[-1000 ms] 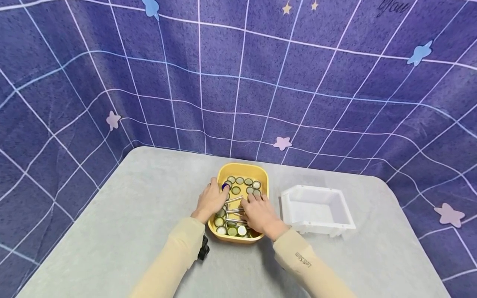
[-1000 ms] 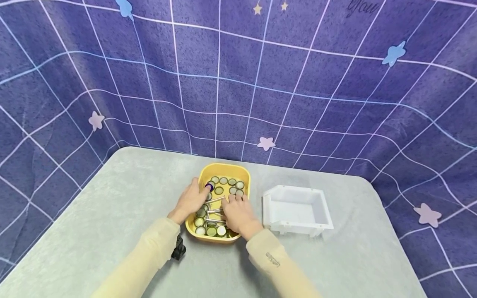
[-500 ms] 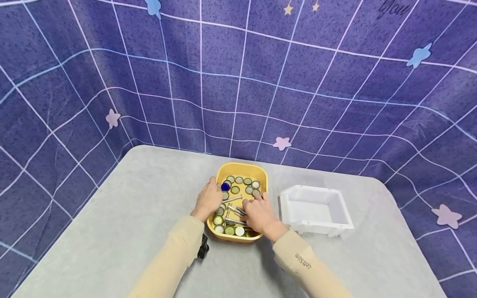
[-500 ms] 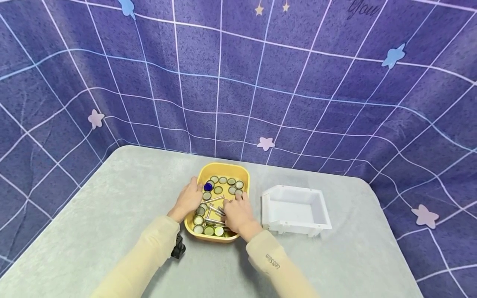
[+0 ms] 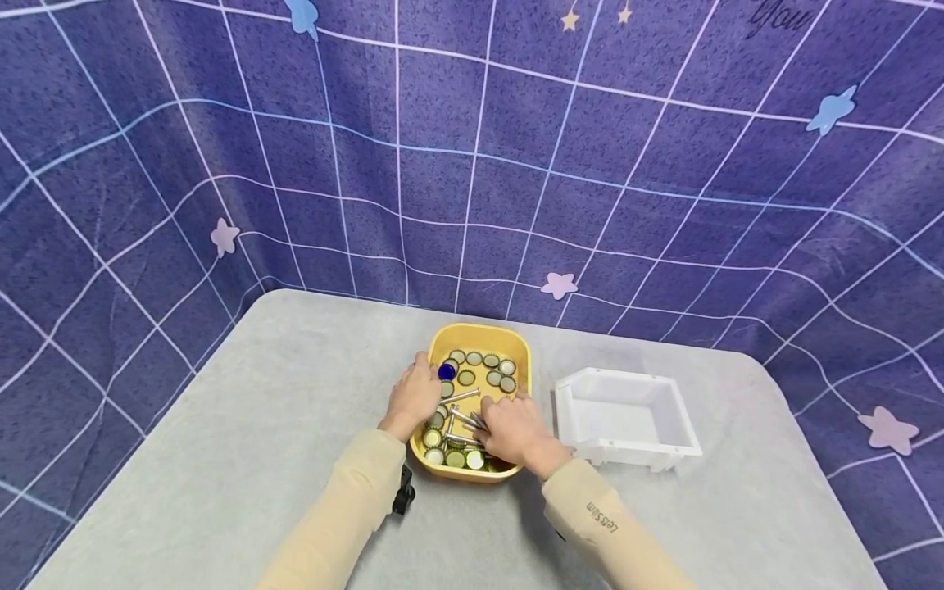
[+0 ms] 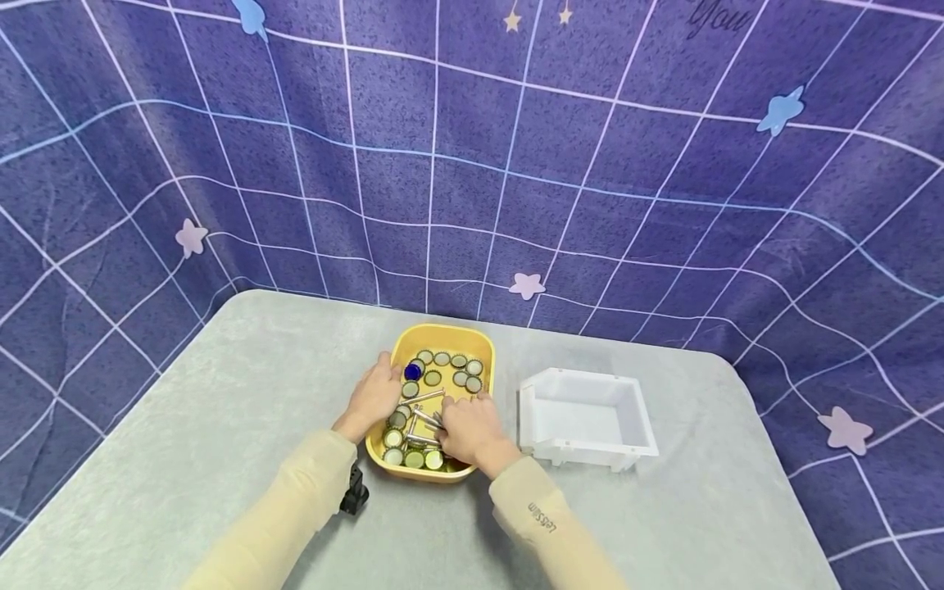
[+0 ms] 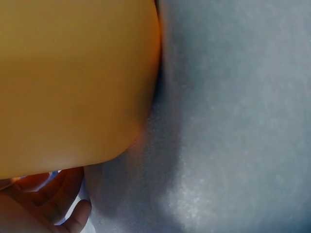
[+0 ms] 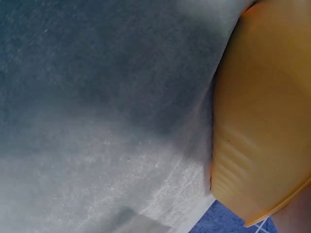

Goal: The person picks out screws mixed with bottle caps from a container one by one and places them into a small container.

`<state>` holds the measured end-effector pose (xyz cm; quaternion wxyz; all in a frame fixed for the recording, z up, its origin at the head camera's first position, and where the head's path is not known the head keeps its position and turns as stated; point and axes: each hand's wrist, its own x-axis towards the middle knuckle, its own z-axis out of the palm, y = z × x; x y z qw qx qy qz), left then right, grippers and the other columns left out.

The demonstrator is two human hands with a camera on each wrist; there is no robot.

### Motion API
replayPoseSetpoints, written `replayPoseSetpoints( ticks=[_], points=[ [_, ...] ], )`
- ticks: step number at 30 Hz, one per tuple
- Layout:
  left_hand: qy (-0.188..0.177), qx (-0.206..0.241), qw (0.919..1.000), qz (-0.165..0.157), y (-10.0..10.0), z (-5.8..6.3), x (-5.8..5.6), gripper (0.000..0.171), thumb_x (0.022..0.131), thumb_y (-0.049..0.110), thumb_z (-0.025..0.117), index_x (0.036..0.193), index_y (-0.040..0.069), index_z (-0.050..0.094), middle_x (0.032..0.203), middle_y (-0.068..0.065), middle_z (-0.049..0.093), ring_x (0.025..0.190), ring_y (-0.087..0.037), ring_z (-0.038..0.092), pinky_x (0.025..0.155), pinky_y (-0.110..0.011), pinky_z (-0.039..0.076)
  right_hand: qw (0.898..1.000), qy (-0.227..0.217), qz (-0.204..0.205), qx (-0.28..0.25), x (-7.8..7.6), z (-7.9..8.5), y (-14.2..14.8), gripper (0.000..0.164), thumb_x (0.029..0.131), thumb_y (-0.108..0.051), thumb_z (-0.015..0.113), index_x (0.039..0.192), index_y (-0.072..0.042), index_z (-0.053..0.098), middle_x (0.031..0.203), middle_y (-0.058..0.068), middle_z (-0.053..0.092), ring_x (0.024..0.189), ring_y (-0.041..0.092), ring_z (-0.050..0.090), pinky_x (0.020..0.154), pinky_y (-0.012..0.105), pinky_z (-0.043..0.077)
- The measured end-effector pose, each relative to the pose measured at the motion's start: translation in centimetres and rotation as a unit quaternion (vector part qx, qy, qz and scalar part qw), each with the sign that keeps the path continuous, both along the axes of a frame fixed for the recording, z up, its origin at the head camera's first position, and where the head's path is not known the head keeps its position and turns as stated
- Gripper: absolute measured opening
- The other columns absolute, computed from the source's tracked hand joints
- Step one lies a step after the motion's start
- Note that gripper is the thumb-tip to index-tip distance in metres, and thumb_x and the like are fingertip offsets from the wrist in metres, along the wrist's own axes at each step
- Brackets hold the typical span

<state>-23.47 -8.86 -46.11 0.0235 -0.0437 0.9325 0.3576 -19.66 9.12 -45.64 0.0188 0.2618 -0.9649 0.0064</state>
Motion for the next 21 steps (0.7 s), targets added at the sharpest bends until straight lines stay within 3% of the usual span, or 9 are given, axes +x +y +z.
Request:
replayPoseSetpoints(
  ticks=[9,15,21],
  points=[
    [0.001,-0.007,0.9999,0.007,0.2,-0.1,0.1,0.037,0.106,0.025,0.032,0.131,0.001,0.044,0.114,-0.023,0.062,0.11,-0.041,0.062,0.095,-0.054,0.048,0.995,0.026,0.025,-0.097,-0.2,-0.5,0.4,0.016,0.092,-0.03,0.068,0.091,-0.015,0.06,0.067,-0.004,0.064,0.06,0.017,0.061,0.069,0.037,0.043],
    [0.008,-0.025,0.9996,0.005,0.3,-0.1,0.1,0.037,0.107,0.026,0.031,0.131,0.001,0.043,0.113,-0.023,0.063,0.107,-0.041,0.063,0.093,-0.053,0.049,0.978,0.059,0.062,-0.191,-0.5,-0.4,0.8,0.019,0.096,-0.029,0.063,0.092,-0.011,0.063,0.066,0.002,0.065,0.057,0.019,0.058,0.061,0.037,0.045],
    [0.007,-0.023,0.9997,0.008,0.4,0.2,0.3,0.037,0.107,0.026,0.031,0.131,0.0,0.044,0.113,-0.024,0.063,0.107,-0.042,0.063,0.093,-0.054,0.049,0.971,0.009,0.042,-0.235,-0.5,0.5,0.7,0.011,0.097,-0.017,0.06,0.097,-0.007,0.066,0.07,0.004,0.066,0.056,0.016,0.055,0.059,0.035,0.048]
  ],
)
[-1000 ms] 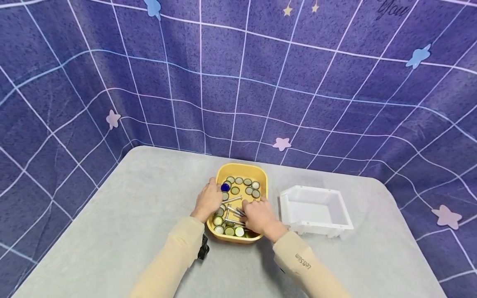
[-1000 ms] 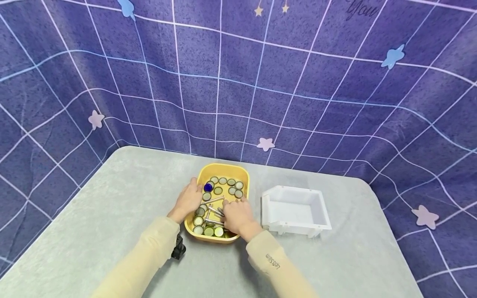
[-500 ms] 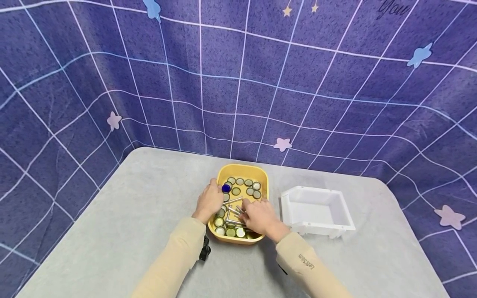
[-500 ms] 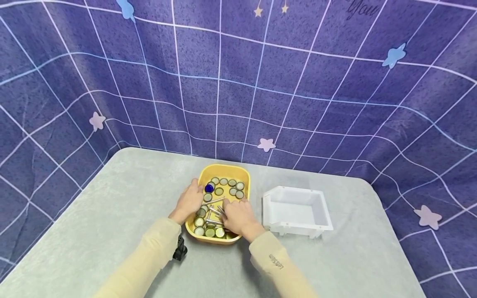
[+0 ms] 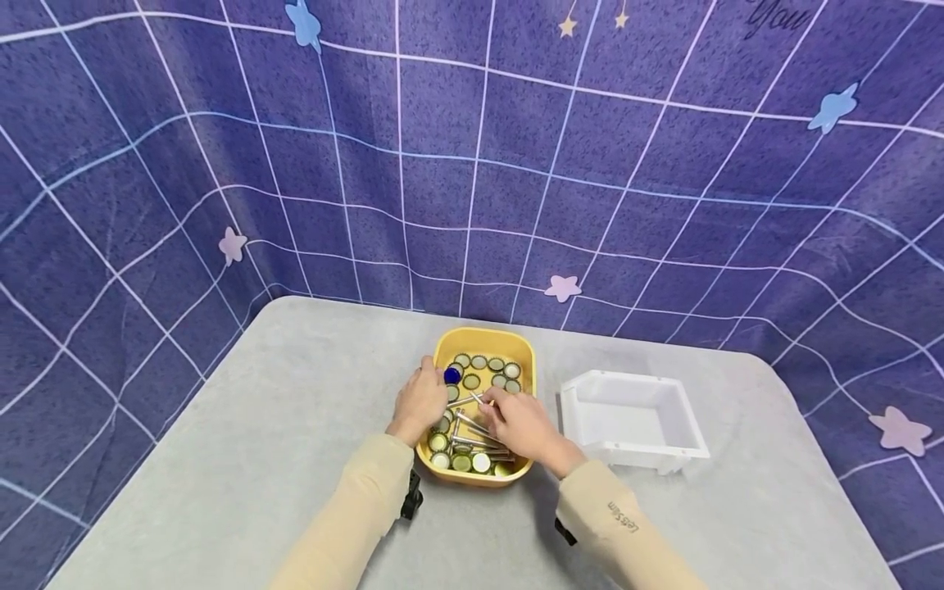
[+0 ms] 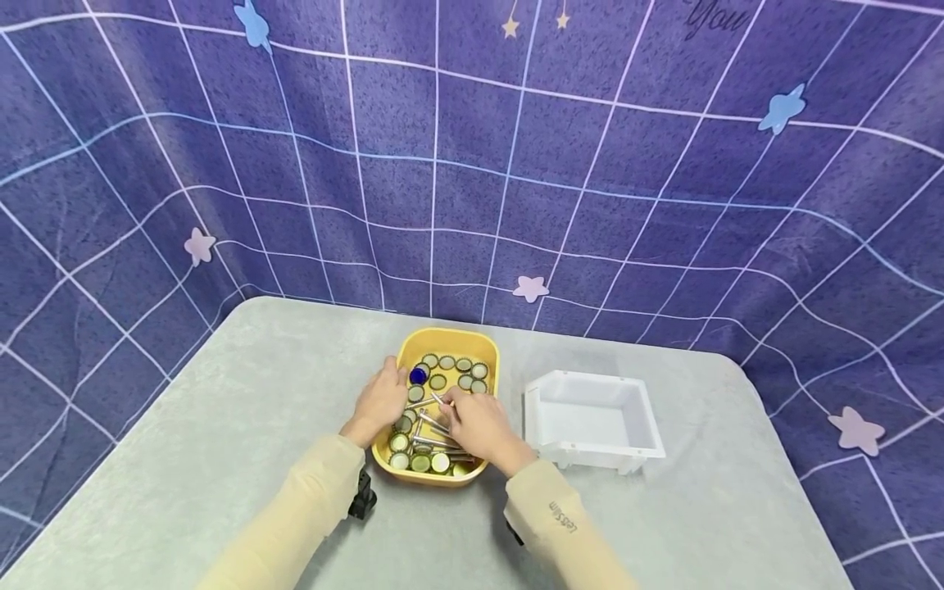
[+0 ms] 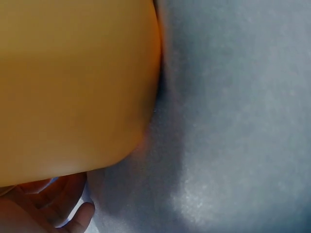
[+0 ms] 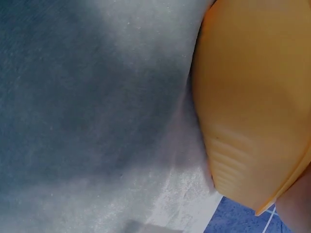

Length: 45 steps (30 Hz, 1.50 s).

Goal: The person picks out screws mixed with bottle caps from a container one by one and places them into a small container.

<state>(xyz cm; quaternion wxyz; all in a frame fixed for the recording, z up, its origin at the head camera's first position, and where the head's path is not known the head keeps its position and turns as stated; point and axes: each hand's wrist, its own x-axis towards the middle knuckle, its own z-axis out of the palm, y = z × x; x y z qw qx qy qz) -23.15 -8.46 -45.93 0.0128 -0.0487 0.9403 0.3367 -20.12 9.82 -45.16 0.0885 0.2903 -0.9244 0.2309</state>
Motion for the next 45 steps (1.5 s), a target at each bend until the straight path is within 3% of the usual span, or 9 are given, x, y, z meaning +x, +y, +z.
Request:
replayPoseSetpoints(
  ticks=[7,10,14,18,22,29,33,36,45],
  points=[
    [0.002,-0.002,1.0,0.001,0.1,-0.1,0.0,0.036,0.107,0.026,0.03,0.128,0.0,0.044,0.113,-0.023,0.063,0.108,-0.042,0.063,0.093,-0.055,0.049,0.998,-0.058,-0.014,-0.023,-0.2,0.2,0.3,0.017,0.101,-0.022,0.056,0.104,-0.008,0.064,0.07,0.0,0.064,0.059,0.011,0.056,0.062,0.03,0.05],
    [0.004,-0.003,1.0,0.002,0.1,-0.2,0.0,0.034,0.107,0.025,0.031,0.126,0.0,0.045,0.111,-0.023,0.063,0.107,-0.042,0.064,0.092,-0.055,0.049,0.991,-0.099,-0.02,-0.085,-0.4,0.3,0.5,0.016,0.1,-0.023,0.057,0.104,-0.009,0.063,0.065,-0.004,0.06,0.056,0.004,0.051,0.058,0.025,0.046],
    [0.005,-0.006,1.0,-0.001,0.2,-0.2,-0.1,0.036,0.107,0.026,0.03,0.127,0.0,0.045,0.111,-0.023,0.063,0.106,-0.042,0.064,0.091,-0.055,0.049,0.973,-0.144,-0.025,-0.18,-0.7,0.6,0.8,0.015,0.1,-0.021,0.059,0.105,-0.007,0.062,0.067,0.002,0.063,0.049,0.004,0.05,0.05,0.022,0.045],
    [0.005,-0.004,1.0,-0.001,0.1,-0.3,-0.2,0.037,0.107,0.027,0.03,0.128,0.0,0.045,0.113,-0.023,0.063,0.107,-0.042,0.064,0.092,-0.054,0.049,0.958,-0.178,-0.025,-0.224,-0.7,1.5,1.2,0.016,0.1,-0.02,0.058,0.108,-0.006,0.06,0.069,0.008,0.064,0.048,0.017,0.056,0.047,0.024,0.046],
    [0.003,-0.002,1.0,-0.001,0.1,-0.3,-0.2,0.036,0.107,0.027,0.03,0.128,0.001,0.045,0.111,-0.022,0.063,0.106,-0.041,0.064,0.091,-0.054,0.049,0.953,-0.188,-0.043,-0.234,-0.9,2.4,2.0,0.018,0.1,-0.023,0.059,0.11,-0.008,0.06,0.069,0.009,0.064,0.056,0.026,0.061,0.05,0.027,0.049],
    [0.001,-0.003,1.0,-0.003,0.0,-0.3,-0.3,0.037,0.107,0.028,0.029,0.128,0.001,0.045,0.111,-0.022,0.063,0.107,-0.041,0.064,0.092,-0.054,0.049,0.943,-0.204,-0.07,-0.253,-1.0,4.2,4.0,0.022,0.099,-0.018,0.059,0.111,0.0,0.058,0.079,0.025,0.067,0.063,0.027,0.063,0.061,0.043,0.058],
    [0.0,-0.005,1.0,-0.003,0.0,-0.3,-0.3,0.038,0.107,0.028,0.028,0.128,0.001,0.044,0.112,-0.022,0.063,0.107,-0.041,0.063,0.093,-0.054,0.049,0.944,-0.205,-0.075,-0.248,-1.2,4.6,5.8,0.02,0.1,-0.017,0.058,0.109,0.001,0.058,0.075,0.023,0.067,0.06,0.028,0.064,0.061,0.042,0.058],
    [-0.002,-0.003,1.0,-0.002,0.0,-0.3,-0.3,0.038,0.107,0.028,0.028,0.129,0.001,0.044,0.111,-0.022,0.062,0.106,-0.041,0.063,0.093,-0.054,0.049,0.948,-0.202,-0.082,-0.231,-1.6,4.5,7.6,0.023,0.1,-0.022,0.059,0.109,0.0,0.058,0.073,0.016,0.068,0.057,0.024,0.065,0.06,0.032,0.055],
    [-0.003,0.0,1.0,-0.004,-0.1,-0.3,-0.4,0.038,0.107,0.029,0.029,0.129,0.001,0.044,0.111,-0.022,0.062,0.106,-0.041,0.063,0.092,-0.054,0.049,0.961,-0.191,-0.105,-0.169,-1.9,5.5,11.3,0.024,0.099,-0.023,0.06,0.107,-0.001,0.058,0.07,0.017,0.069,0.056,0.026,0.067,0.055,0.029,0.054]
  ],
)
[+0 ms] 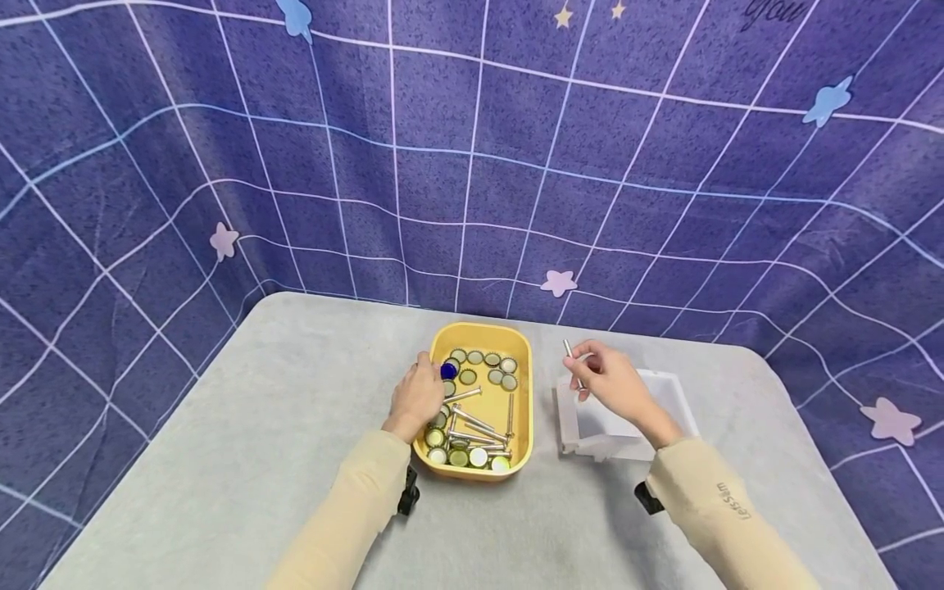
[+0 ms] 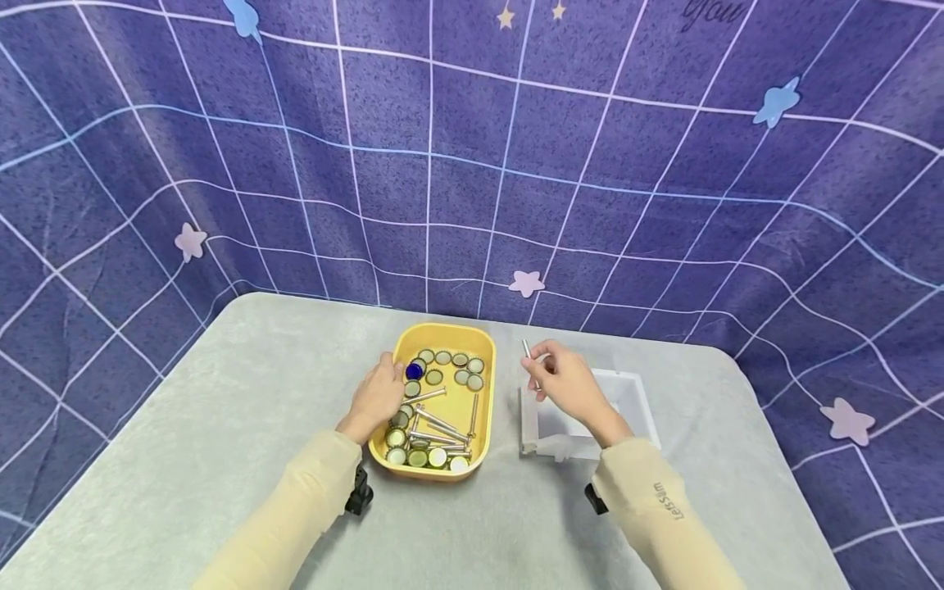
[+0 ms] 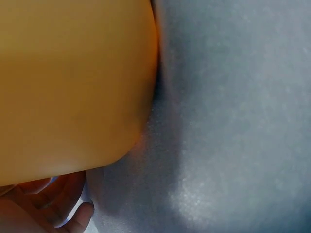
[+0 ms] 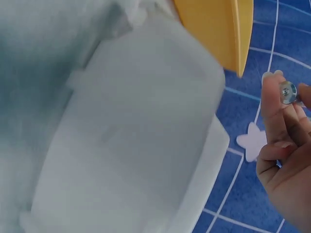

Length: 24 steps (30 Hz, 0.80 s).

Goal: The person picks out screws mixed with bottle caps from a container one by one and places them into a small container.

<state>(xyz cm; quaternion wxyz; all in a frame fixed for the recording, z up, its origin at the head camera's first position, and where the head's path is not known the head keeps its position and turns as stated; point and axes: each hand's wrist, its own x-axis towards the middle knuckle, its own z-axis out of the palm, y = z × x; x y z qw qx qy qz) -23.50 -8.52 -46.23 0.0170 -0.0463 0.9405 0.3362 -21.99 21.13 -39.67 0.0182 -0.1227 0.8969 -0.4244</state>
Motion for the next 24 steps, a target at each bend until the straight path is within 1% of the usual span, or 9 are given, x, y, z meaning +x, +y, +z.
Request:
replayPoseSetpoints(
  ticks=[3,6,8,12,18,21,24],
  points=[
    [0.002,0.0,1.0,0.0,0.0,0.0,0.0,0.038,0.107,0.028,0.029,0.129,0.001,0.044,0.11,-0.022,0.062,0.105,-0.041,0.063,0.092,-0.054,0.049,0.999,0.007,-0.012,0.03,0.2,0.4,0.8,0.022,0.099,-0.022,0.061,0.104,-0.001,0.059,0.067,0.012,0.069,0.055,0.028,0.068,0.052,0.025,0.049],
    [0.003,0.001,1.0,0.0,0.0,-0.1,0.0,0.037,0.107,0.028,0.029,0.128,0.001,0.045,0.11,-0.022,0.062,0.105,-0.041,0.064,0.092,-0.054,0.049,0.998,0.013,-0.016,0.063,0.3,0.8,1.7,0.021,0.098,-0.021,0.06,0.103,-0.001,0.058,0.065,0.009,0.07,0.052,0.025,0.068,0.053,0.023,0.044],
    [0.003,0.001,1.0,0.0,0.0,-0.1,0.0,0.037,0.107,0.028,0.03,0.128,0.001,0.045,0.11,-0.022,0.063,0.105,-0.041,0.064,0.092,-0.054,0.049,0.997,0.012,-0.013,0.08,0.4,1.0,2.2,0.021,0.099,-0.022,0.06,0.103,-0.001,0.058,0.065,0.011,0.07,0.052,0.023,0.067,0.055,0.023,0.043],
    [0.003,-0.002,1.0,0.0,0.0,0.0,0.0,0.037,0.107,0.028,0.03,0.128,0.001,0.045,0.11,-0.022,0.063,0.105,-0.041,0.064,0.091,-0.054,0.049,0.994,0.003,-0.003,0.107,0.4,1.1,3.2,0.022,0.099,-0.023,0.06,0.103,-0.001,0.058,0.066,0.011,0.07,0.051,0.021,0.066,0.059,0.024,0.045],
    [0.005,-0.003,1.0,0.001,-0.1,0.1,0.0,0.037,0.107,0.027,0.029,0.129,0.001,0.044,0.111,-0.022,0.063,0.106,-0.041,0.064,0.092,-0.054,0.049,0.99,-0.01,0.013,0.137,0.4,1.0,4.3,0.021,0.098,-0.024,0.061,0.1,-0.003,0.06,0.064,0.01,0.07,0.051,0.023,0.067,0.067,0.029,0.049],
    [0.004,-0.004,1.0,0.001,0.0,0.1,0.0,0.037,0.107,0.028,0.029,0.129,0.001,0.044,0.11,-0.022,0.063,0.106,-0.041,0.064,0.091,-0.054,0.049,0.988,-0.012,0.021,0.152,0.5,1.0,4.8,0.02,0.098,-0.023,0.061,0.099,-0.003,0.06,0.063,0.009,0.069,0.05,0.022,0.066,0.064,0.03,0.049],
    [0.004,-0.005,1.0,0.0,0.0,0.1,0.0,0.037,0.107,0.028,0.029,0.127,0.001,0.044,0.109,-0.021,0.063,0.105,-0.041,0.064,0.09,-0.053,0.05,0.985,-0.007,0.029,0.168,0.6,1.0,5.2,0.017,0.097,-0.021,0.062,0.097,-0.004,0.061,0.061,0.004,0.067,0.048,0.018,0.064,0.061,0.029,0.047]
  ],
)
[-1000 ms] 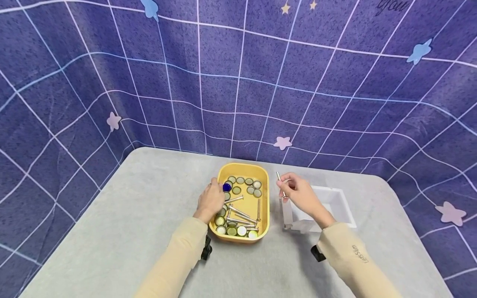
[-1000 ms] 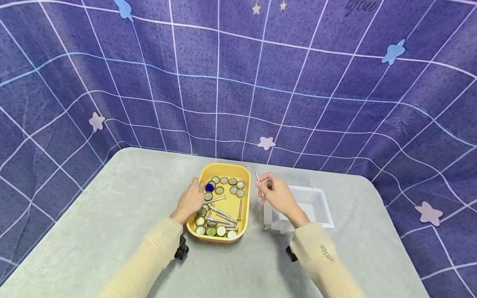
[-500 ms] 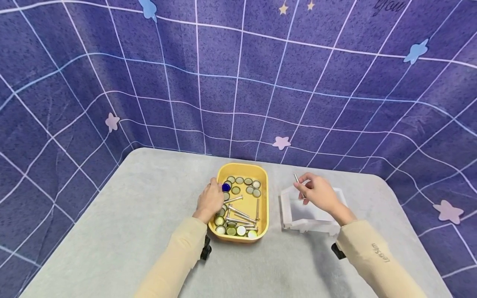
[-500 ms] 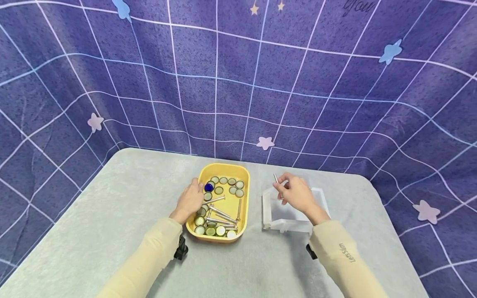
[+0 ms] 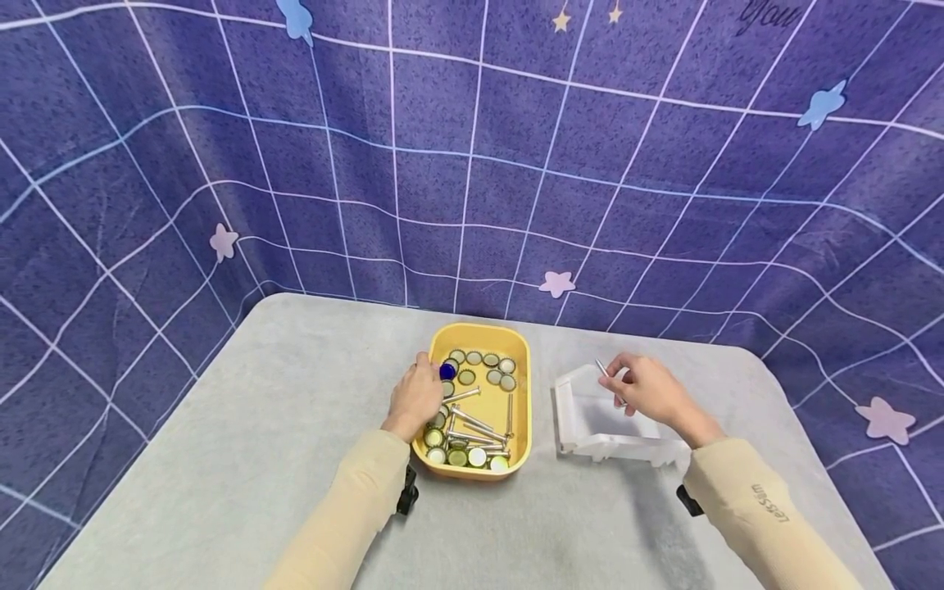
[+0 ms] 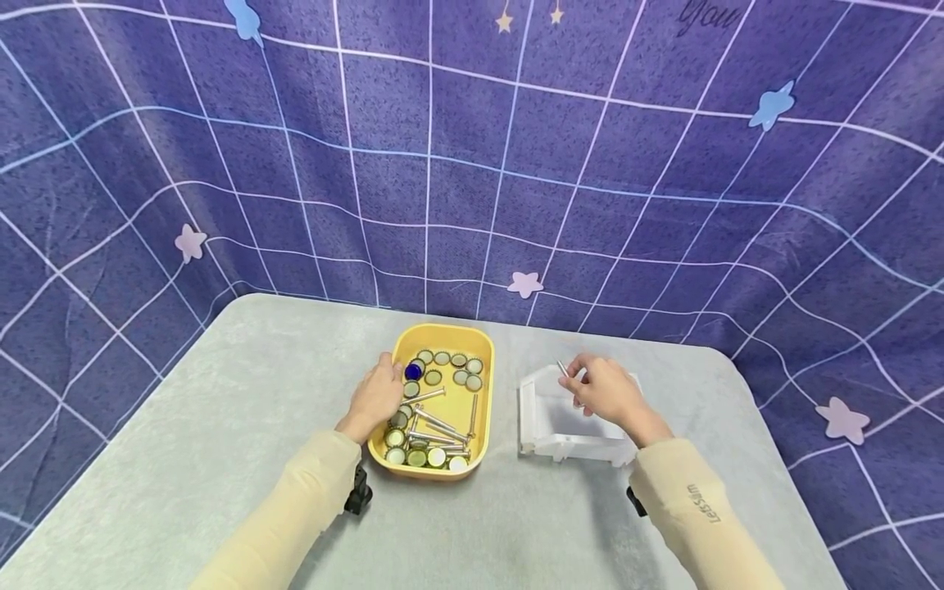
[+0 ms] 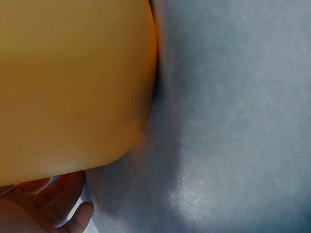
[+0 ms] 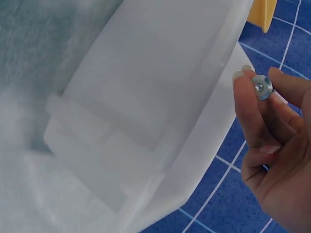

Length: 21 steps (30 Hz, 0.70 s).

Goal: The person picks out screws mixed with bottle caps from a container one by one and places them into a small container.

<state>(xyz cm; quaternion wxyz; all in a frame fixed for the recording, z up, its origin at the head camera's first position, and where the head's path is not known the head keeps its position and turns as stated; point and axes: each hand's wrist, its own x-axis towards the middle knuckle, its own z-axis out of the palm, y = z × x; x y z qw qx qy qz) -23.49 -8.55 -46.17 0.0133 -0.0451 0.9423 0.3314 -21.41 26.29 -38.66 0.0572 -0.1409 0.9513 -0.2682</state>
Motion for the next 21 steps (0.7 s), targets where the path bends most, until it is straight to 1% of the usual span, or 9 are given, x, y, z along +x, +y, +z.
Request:
replayPoseSetpoints(
  ticks=[4,8,10,11,14,16,18,21],
  points=[
    [0.002,-0.001,1.0,0.001,0.0,-0.1,0.0,0.036,0.107,0.028,0.029,0.125,0.001,0.045,0.108,-0.021,0.063,0.104,-0.041,0.064,0.089,-0.053,0.05,1.0,0.008,0.014,0.018,0.1,-0.1,0.4,0.015,0.096,-0.02,0.063,0.096,-0.005,0.062,0.06,0.0,0.065,0.046,0.013,0.061,0.058,0.028,0.046],
    [0.001,-0.001,1.0,0.001,0.0,-0.1,0.1,0.036,0.107,0.027,0.029,0.126,0.001,0.045,0.108,-0.021,0.063,0.104,-0.041,0.064,0.09,-0.053,0.05,0.999,0.013,0.019,0.041,0.3,-0.5,0.6,0.014,0.094,-0.019,0.065,0.097,-0.005,0.063,0.06,0.0,0.065,0.045,0.01,0.059,0.057,0.029,0.047],
    [-0.001,-0.001,1.0,0.001,0.0,-0.1,0.1,0.037,0.107,0.028,0.029,0.127,0.001,0.045,0.109,-0.021,0.063,0.105,-0.041,0.064,0.091,-0.053,0.05,0.997,0.022,0.02,0.07,0.5,-0.8,0.7,0.015,0.094,-0.021,0.066,0.098,-0.007,0.064,0.062,-0.001,0.066,0.046,0.009,0.058,0.057,0.031,0.047],
    [-0.002,0.0,1.0,0.002,0.0,-0.1,0.1,0.037,0.107,0.028,0.029,0.127,0.001,0.044,0.109,-0.021,0.063,0.105,-0.041,0.064,0.091,-0.053,0.05,0.995,0.033,0.021,0.089,0.5,-0.9,0.7,0.015,0.093,-0.022,0.067,0.098,-0.008,0.065,0.064,-0.001,0.068,0.048,0.009,0.059,0.057,0.033,0.047],
    [-0.003,0.002,1.0,0.004,0.0,-0.2,0.1,0.038,0.107,0.029,0.029,0.128,0.001,0.044,0.11,-0.021,0.063,0.106,-0.041,0.064,0.092,-0.054,0.049,0.987,0.07,0.019,0.142,0.6,-1.3,0.7,0.017,0.091,-0.025,0.069,0.098,-0.01,0.066,0.072,0.001,0.071,0.06,0.016,0.065,0.059,0.042,0.05],
    [-0.004,0.003,1.0,0.004,-0.1,-0.2,0.1,0.038,0.107,0.029,0.029,0.128,0.001,0.044,0.11,-0.021,0.063,0.105,-0.041,0.064,0.092,-0.054,0.049,0.983,0.091,0.014,0.162,0.7,-1.4,0.7,0.017,0.09,-0.026,0.07,0.097,-0.011,0.067,0.076,0.003,0.073,0.068,0.022,0.068,0.062,0.048,0.051],
    [-0.003,0.005,1.0,0.003,-0.1,-0.2,0.1,0.037,0.107,0.029,0.029,0.128,0.002,0.045,0.109,-0.021,0.063,0.105,-0.041,0.064,0.092,-0.053,0.049,0.981,0.102,0.01,0.163,0.6,-1.5,0.7,0.016,0.09,-0.025,0.069,0.096,-0.011,0.067,0.079,0.006,0.074,0.074,0.028,0.07,0.064,0.051,0.052],
    [-0.001,0.007,1.0,0.0,0.0,-0.1,0.0,0.037,0.107,0.029,0.029,0.127,0.002,0.045,0.108,-0.021,0.062,0.104,-0.041,0.064,0.091,-0.053,0.049,0.982,0.114,0.008,0.152,0.5,-1.2,0.7,0.012,0.09,-0.022,0.067,0.093,-0.01,0.067,0.078,0.007,0.074,0.073,0.029,0.07,0.063,0.051,0.053]
  ],
)
